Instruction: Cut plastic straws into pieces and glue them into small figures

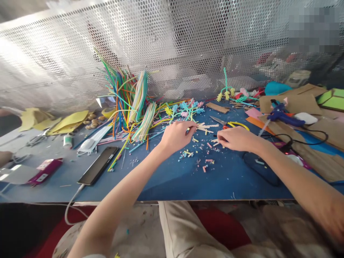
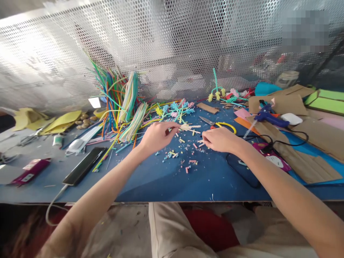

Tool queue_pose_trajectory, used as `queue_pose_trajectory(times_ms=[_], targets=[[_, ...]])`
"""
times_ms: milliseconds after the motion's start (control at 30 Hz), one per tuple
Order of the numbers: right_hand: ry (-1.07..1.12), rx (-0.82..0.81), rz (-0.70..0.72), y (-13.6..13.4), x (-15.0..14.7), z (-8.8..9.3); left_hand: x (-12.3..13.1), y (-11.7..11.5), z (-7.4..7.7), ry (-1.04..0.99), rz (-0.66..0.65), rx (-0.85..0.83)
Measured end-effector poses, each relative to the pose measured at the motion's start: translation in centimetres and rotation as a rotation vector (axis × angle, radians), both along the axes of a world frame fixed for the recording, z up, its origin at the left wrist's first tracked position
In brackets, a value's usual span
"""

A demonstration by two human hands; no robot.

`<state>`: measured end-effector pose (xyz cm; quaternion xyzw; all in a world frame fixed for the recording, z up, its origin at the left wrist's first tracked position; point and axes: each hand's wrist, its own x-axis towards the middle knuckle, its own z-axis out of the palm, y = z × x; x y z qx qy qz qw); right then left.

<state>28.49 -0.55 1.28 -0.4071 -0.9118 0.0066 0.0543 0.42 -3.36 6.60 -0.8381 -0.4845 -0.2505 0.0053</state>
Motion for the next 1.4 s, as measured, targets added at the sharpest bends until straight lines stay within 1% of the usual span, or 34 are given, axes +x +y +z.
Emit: queue_pose_trajectory(times_ms=[100, 233, 333, 500, 600, 700, 800, 900, 1033, 1233, 1400], targets=[[0.089, -0.017, -0.051, 0.0, 0.1, 0.3, -0.5, 0.4, -0.8, 0.009, 0.006, 0.003], [0.314, -0.014, -0.012, -0.2, -0.2, 0.5, -1.0, 0.9, -2.7, 0.030, 0.104, -0.001], [0.430, 0.015, -0.006, -0.2, -0.4, 0.5, -1.2, 1.1, -4.0, 0.024, 0.115, -0.001], [0.596, 0.106, -0.119, -0.4, -0.5, 0.9, -1.2, 1.3, -5.3, 0.018, 0.106, 0.032], [0.679, 0.109, -0.169, -0.7, -0.4, 1.2, -1.3, 1.4, -5.9, -0.005, 0.100, 0.054], [0.702, 0.094, -0.209, -1.0, -0.5, 1.5, -1.4, 1.2, -6.5, -0.037, 0.076, 0.079], [0.695, 0.095, -0.225, -1.2, -0.7, 1.4, -1.2, 0.9, -6.9, -0.067, 0.037, 0.107], [0.724, 0.121, -0.220, -1.1, -1.0, 1.1, -1.0, 0.5, -6.9, -0.093, -0.003, 0.134], [0.794, 0.150, -0.152, -1.2, -1.5, 0.9, -1.2, 0.4, -6.8, -0.114, -0.030, 0.143], [0.742, 0.152, -0.065, -2.0, -2.3, 1.1, -1.5, 0.6, -6.9, -0.101, -0.054, 0.140], [0.734, 0.133, -0.104, -2.3, -2.7, 0.4, -1.2, 0.3, -7.0, -0.055, -0.101, 0.142]])
